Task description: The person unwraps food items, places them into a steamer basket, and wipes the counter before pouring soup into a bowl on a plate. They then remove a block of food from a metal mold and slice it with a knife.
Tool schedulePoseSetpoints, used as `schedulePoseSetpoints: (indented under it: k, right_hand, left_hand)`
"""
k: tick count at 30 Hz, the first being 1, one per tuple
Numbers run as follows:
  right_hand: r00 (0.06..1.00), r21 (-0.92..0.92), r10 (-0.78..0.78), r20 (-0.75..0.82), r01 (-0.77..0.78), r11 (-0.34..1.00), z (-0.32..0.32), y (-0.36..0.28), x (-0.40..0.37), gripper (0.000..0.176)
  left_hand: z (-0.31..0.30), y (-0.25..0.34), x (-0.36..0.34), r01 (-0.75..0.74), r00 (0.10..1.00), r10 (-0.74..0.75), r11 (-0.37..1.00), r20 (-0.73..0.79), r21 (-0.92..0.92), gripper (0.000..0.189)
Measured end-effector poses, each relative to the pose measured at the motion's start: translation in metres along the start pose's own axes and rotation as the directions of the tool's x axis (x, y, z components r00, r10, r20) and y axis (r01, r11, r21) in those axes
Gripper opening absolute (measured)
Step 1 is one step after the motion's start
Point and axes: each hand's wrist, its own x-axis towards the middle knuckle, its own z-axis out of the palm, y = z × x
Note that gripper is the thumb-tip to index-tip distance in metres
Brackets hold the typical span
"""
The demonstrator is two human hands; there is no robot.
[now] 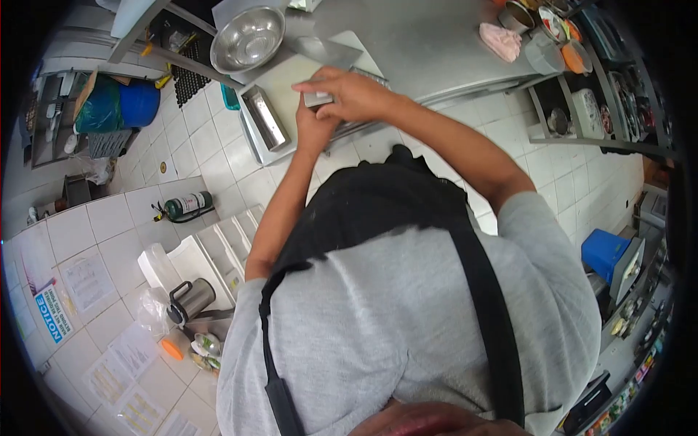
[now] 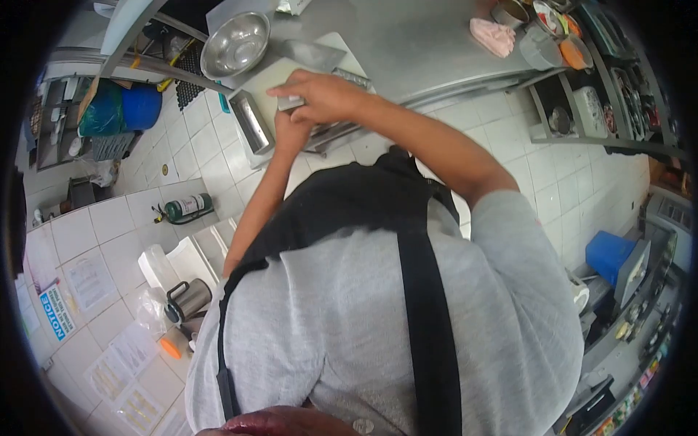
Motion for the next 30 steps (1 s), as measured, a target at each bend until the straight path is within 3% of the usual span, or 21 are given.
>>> schedulePoseSetpoints:
  k: [1, 2, 3, 4, 5, 6, 7, 9, 10, 12, 14, 15, 17, 19, 20, 22, 24, 26, 28, 30]
  right_hand:
    - [0.992, 0.061, 0.096, 0.081, -0.101, 0.993, -0.003, -0.007, 0.001, 0.078]
    - [0.973, 0.097, 0.163, 0.161, -0.18, 0.979, -0.01, -0.008, 0.01, 0.083]
    - [0.98, 0.17, 0.144, 0.135, -0.166, 0.971, -0.013, -0.009, 0.018, 0.098]
    - [0.982, 0.168, 0.132, 0.133, -0.153, 0.974, -0.016, -0.01, 0.022, 0.098]
    - [0.97, 0.301, 0.158, 0.186, -0.209, 0.93, -0.019, -0.01, 0.026, 0.103]
    - [0.953, 0.424, 0.175, 0.245, -0.268, 0.865, -0.025, -0.014, 0.031, 0.108]
    - [0.954, 0.463, 0.138, 0.266, -0.252, 0.85, -0.03, -0.019, 0.035, 0.113]
    - [0.962, 0.488, 0.106, 0.251, -0.22, 0.845, -0.033, -0.027, 0.041, 0.112]
    - [0.969, 0.507, 0.086, 0.231, -0.195, 0.84, -0.033, -0.031, 0.044, 0.112]
    - [0.974, 0.472, 0.047, 0.222, -0.15, 0.868, -0.038, -0.041, 0.052, 0.106]
    - [0.98, 0.308, 0.037, 0.195, -0.097, 0.947, -0.043, -0.055, 0.058, 0.1]
    - [0.98, 0.306, 0.033, 0.198, -0.094, 0.947, -0.044, -0.065, 0.061, 0.1]
    - [0.998, -0.041, -0.068, 0.007, 0.068, 0.997, -0.044, -0.083, 0.064, 0.084]
    - [0.994, -0.111, -0.086, -0.066, 0.079, 0.991, -0.039, -0.088, 0.062, 0.076]
    - [0.984, -0.181, -0.112, -0.141, 0.085, 0.98, -0.036, -0.09, 0.061, 0.068]
    - [0.973, -0.117, -0.128, -0.192, 0.107, 0.987, -0.028, -0.085, 0.05, 0.063]
    - [0.956, -0.062, -0.149, -0.252, 0.137, 0.989, -0.007, -0.056, 0.035, 0.059]
    - [0.992, 0.025, -0.018, -0.128, 0.021, 0.999, 0.034, -0.006, 0.015, 0.055]
    - [0.996, 0.021, -0.023, -0.088, 0.025, 0.999, 0.03, -0.008, 0.016, 0.057]
    - [0.999, 0.031, -0.009, -0.042, 0.01, 0.999, 0.027, -0.014, 0.012, 0.059]
  left_hand:
    - [-0.01, 0.0, 0.004, 0.113, 0.987, -0.118, 0.992, 0.107, 0.053, 0.064]
    - [-0.015, 0.001, 0.004, 0.109, 0.988, -0.115, 0.992, 0.101, 0.056, 0.064]
    - [-0.02, 0.01, 0.015, 0.139, 0.981, -0.131, 0.989, 0.14, -0.044, 0.062]
    - [-0.026, 0.019, 0.017, 0.182, 0.97, -0.155, 0.973, 0.188, -0.138, 0.061]
    - [-0.032, 0.027, 0.018, 0.188, 0.966, -0.13, 0.947, 0.225, -0.259, 0.062]
    - [-0.035, 0.029, 0.018, 0.18, 0.968, -0.126, 0.95, 0.215, -0.254, 0.062]
    - [-0.038, 0.029, 0.015, 0.295, 0.949, -0.21, 0.855, 0.234, -0.426, 0.065]
    - [-0.049, 0.032, 0.009, 0.441, 0.898, -0.312, 0.632, 0.311, -0.637, 0.074]
    - [-0.052, 0.035, 0.007, 0.439, 0.898, -0.322, 0.631, 0.299, -0.64, 0.074]
    - [-0.055, 0.04, 0.006, 0.431, 0.897, -0.308, 0.455, 0.317, -0.779, 0.073]
    - [-0.061, 0.032, 0.011, 0.423, 0.902, -0.285, 0.438, 0.323, -0.794, 0.073]
    - [-0.065, 0.029, 0.013, 0.401, 0.913, -0.284, 0.498, 0.292, -0.769, 0.069]
    - [-0.068, 0.041, 0.017, 0.379, 0.923, -0.282, 0.553, 0.261, -0.742, 0.066]
    - [-0.073, 0.091, 0.026, 0.136, 0.991, -0.117, 0.872, 0.068, -0.471, 0.063]
    - [-0.075, 0.1, 0.029, 0.14, 0.99, -0.125, 0.869, 0.064, -0.475, 0.063]
    - [-0.081, 0.107, 0.035, 0.006, 1.0, -0.003, 0.997, 0.029, -0.081, 0.065]
    - [-0.071, 0.068, 0.025, 0.068, 0.998, -0.068, 0.995, 0.008, -0.072, 0.067]
    - [-0.052, 0.023, 0.001, 0.135, 0.991, -0.135, 0.989, 0.0, -0.064, 0.069]
    - [-0.037, -0.005, -0.004, 0.119, 0.99, -0.124, 0.99, -0.073, -0.071, 0.069]
    - [-0.042, -0.009, -0.006, 0.168, 0.985, -0.167, 0.985, -0.044, 0.025, 0.066]
